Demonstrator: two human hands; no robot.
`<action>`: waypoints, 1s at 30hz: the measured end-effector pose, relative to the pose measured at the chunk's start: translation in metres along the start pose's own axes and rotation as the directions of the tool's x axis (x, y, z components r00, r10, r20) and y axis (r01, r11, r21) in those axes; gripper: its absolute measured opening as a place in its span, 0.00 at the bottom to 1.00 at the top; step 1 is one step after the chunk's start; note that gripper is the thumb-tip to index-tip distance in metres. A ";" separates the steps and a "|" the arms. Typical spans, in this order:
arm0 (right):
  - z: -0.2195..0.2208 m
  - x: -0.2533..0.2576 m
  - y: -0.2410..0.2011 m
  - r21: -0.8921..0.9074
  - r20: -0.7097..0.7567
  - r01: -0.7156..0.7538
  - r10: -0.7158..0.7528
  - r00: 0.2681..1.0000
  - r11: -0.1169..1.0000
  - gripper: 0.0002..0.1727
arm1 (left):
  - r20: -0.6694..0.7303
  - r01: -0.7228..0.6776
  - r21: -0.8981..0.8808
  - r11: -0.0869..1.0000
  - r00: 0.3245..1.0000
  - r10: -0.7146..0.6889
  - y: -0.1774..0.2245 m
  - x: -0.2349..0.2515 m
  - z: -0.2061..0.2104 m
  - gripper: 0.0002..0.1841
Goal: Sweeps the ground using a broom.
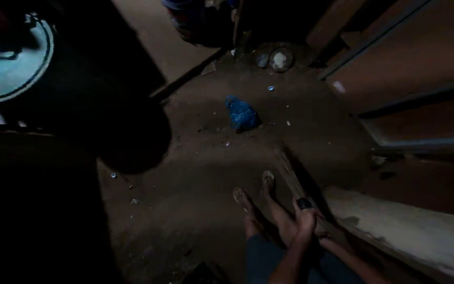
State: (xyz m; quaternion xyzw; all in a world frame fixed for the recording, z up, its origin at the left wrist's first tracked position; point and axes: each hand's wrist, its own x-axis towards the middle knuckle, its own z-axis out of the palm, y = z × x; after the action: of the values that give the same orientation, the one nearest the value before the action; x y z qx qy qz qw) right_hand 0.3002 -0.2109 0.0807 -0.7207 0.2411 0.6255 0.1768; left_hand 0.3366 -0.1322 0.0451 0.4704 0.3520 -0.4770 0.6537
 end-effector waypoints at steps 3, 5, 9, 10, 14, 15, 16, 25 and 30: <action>0.005 0.049 0.031 0.144 -0.019 -0.026 0.029 0.999 0.989 0.26 | 0.079 0.059 0.167 0.984 0.994 -0.073 0.021 0.036 0.010 0.42; 0.011 0.077 0.063 0.332 -0.094 0.022 0.010 0.995 0.943 0.23 | -0.031 -0.002 0.218 0.976 0.999 0.009 0.015 0.071 -0.007 0.38; 0.004 0.083 0.094 0.430 -0.065 0.021 0.008 0.998 0.902 0.21 | -0.125 -0.016 0.104 0.994 0.992 0.029 -0.020 0.113 -0.043 0.41; 0.004 0.086 0.102 0.427 -0.082 0.023 0.013 0.997 0.904 0.22 | -0.182 0.001 0.048 0.999 0.983 0.008 -0.021 0.101 -0.032 0.43; -0.008 0.053 0.093 0.386 -0.136 0.006 0.050 0.989 0.922 0.24 | -0.229 -0.002 0.012 1.000 0.973 0.005 -0.014 0.026 0.048 0.48; -0.012 0.044 0.085 0.374 -0.144 -0.030 0.091 0.985 0.927 0.24 | -0.188 0.032 0.019 0.999 0.982 -0.028 -0.001 0.015 0.067 0.48; -0.009 0.046 0.084 0.406 -0.153 -0.062 0.135 0.979 0.912 0.25 | -0.110 0.059 0.036 0.998 0.992 -0.055 0.010 0.011 0.082 0.48; 0.032 0.116 0.178 0.574 -0.182 0.127 -0.025 0.983 0.809 0.21 | 0.214 -0.072 0.404 0.912 0.977 -0.018 0.076 0.155 0.103 0.27; 0.002 0.094 0.156 0.631 -0.008 -0.154 0.205 0.979 0.760 0.25 | -0.147 -0.012 0.461 0.888 0.985 0.089 0.030 0.142 0.083 0.45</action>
State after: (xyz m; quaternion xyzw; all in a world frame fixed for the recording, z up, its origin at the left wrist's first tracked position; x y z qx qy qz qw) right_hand 0.2194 -0.3499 -0.0052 -0.6176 0.5099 0.4954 0.3364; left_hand 0.4083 -0.2493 -0.0494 0.6577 0.2697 -0.4889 0.5055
